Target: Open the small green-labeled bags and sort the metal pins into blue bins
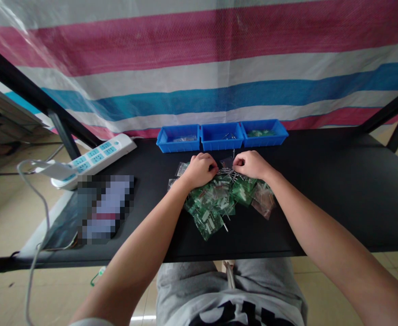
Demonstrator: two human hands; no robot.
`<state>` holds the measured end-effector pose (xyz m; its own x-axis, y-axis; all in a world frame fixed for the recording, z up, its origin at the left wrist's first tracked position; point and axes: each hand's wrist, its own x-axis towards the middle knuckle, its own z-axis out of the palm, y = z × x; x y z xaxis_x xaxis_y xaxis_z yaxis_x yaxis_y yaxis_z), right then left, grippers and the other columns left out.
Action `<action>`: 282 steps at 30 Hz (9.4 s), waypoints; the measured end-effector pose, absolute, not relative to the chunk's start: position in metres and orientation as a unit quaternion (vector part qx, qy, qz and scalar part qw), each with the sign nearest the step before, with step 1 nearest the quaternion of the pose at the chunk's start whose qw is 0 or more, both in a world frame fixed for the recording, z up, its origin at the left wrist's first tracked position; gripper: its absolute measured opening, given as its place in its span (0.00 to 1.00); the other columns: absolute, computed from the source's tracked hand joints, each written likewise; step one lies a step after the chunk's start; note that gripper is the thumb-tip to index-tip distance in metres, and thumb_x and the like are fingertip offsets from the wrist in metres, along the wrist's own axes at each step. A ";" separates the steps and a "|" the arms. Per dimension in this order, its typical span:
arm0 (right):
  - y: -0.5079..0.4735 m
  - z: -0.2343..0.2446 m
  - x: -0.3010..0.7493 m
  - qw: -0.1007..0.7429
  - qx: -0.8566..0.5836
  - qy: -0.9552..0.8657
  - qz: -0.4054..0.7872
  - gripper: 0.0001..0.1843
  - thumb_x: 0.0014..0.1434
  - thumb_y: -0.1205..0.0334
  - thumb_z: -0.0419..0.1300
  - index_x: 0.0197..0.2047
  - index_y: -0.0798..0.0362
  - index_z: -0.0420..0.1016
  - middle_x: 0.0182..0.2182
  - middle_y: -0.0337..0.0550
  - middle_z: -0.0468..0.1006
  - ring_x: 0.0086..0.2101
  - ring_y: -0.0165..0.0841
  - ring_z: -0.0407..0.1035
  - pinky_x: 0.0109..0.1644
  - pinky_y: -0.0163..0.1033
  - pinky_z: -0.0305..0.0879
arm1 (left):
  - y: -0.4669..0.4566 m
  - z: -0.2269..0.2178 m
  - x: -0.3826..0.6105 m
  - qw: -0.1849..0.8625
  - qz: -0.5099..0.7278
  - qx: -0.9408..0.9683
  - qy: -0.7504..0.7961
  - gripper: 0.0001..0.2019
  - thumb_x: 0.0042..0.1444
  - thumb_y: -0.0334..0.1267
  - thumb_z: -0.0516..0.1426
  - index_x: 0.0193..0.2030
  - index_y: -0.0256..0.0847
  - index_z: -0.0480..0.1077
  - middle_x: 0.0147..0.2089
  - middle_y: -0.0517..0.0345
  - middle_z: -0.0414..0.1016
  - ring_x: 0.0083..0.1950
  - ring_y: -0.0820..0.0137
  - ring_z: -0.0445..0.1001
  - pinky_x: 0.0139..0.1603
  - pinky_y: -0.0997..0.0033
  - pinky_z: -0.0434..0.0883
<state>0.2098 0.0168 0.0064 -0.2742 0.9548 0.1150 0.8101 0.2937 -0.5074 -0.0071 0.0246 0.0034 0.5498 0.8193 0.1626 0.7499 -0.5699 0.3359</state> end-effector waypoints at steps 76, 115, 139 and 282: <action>0.001 0.018 0.188 0.446 -0.447 -0.655 0.415 0.17 0.50 0.47 0.65 0.28 0.55 0.76 0.23 0.42 0.78 0.22 0.30 0.67 0.28 0.37 0.63 | 0.014 0.015 -0.001 0.480 0.462 0.659 0.349 0.08 0.45 0.39 0.64 0.28 0.35 0.73 0.26 0.58 0.75 0.26 0.75 0.70 0.29 0.75 0.66; 0.010 0.006 0.192 0.454 -0.475 -0.651 0.380 0.15 0.56 0.50 0.60 0.33 0.55 0.75 0.25 0.40 0.76 0.24 0.30 0.67 0.31 0.37 0.63 | 0.036 -0.003 -0.015 0.126 0.348 0.787 0.494 0.31 0.56 0.41 0.57 0.66 0.38 0.58 0.71 0.39 0.50 0.48 0.62 0.76 0.54 0.55 0.74; 0.012 0.000 0.193 0.249 -0.512 -0.804 0.169 0.06 0.51 0.67 0.62 0.24 0.52 0.79 0.25 0.43 0.80 0.29 0.35 0.73 0.34 0.37 0.61 | 0.027 -0.001 -0.009 0.108 0.245 0.868 0.418 0.13 0.55 0.32 0.54 0.43 0.38 0.77 0.43 0.50 0.77 0.44 0.64 0.76 0.49 0.64 0.73; 0.003 0.013 0.193 0.396 -0.465 -0.744 0.270 0.23 0.63 0.44 0.52 0.29 0.55 0.73 0.25 0.42 0.76 0.28 0.33 0.68 0.34 0.37 0.60 | 0.019 0.017 -0.007 0.284 0.378 0.766 0.434 0.14 0.58 0.45 0.53 0.36 0.36 0.74 0.36 0.54 0.78 0.37 0.69 0.73 0.40 0.71 0.68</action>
<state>0.1933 0.0025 0.0130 -0.2536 0.9062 0.3383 0.4789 0.4215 -0.7701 -0.0073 0.0191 0.0173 0.3363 0.8808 0.3332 0.4505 -0.4612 0.7644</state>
